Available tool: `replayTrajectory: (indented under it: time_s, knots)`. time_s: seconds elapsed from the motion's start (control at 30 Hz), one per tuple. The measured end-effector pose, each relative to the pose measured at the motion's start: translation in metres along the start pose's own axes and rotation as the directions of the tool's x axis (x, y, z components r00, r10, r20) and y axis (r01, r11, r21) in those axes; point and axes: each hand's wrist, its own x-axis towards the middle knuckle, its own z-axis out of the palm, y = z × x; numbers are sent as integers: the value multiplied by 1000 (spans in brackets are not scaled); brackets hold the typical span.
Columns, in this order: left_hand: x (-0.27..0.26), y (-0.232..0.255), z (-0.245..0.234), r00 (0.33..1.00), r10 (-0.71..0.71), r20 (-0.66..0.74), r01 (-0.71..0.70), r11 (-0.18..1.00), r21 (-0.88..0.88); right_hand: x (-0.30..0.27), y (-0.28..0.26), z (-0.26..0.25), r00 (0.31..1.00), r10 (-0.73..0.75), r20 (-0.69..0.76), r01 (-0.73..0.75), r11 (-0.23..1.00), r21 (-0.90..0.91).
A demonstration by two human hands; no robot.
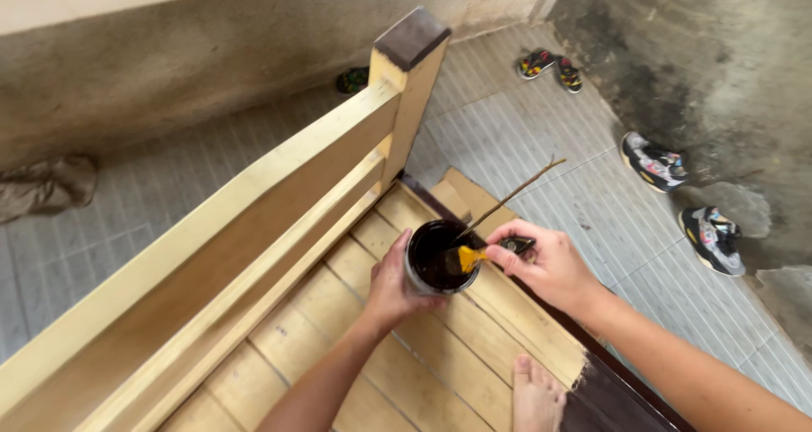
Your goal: The person applies dark wood stain to a wooden bench using a paintbrush. They dip the brush into a can of stain and cover the slats and frame of the bench, working from one end to the other.
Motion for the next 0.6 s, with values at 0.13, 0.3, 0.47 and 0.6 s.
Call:
replayTrajectory:
  time_s: [0.13,0.3,0.47,0.6]
  knots:
    - [2,6,11,994,72,-83,-83,987,-138,-2,11,-3,997,71,0,-70,994,88]
    - [7,5,15,980,147,-136,-152,988,-28,4,23,-6,989,147,-11,-143,977,160]
    - [2,3,25,939,245,-242,-241,969,47,6,31,-10,997,76,-19,-71,978,198]
    - [-13,2,31,946,128,-298,-130,991,13,8,36,-7,999,33,-14,-29,975,222]
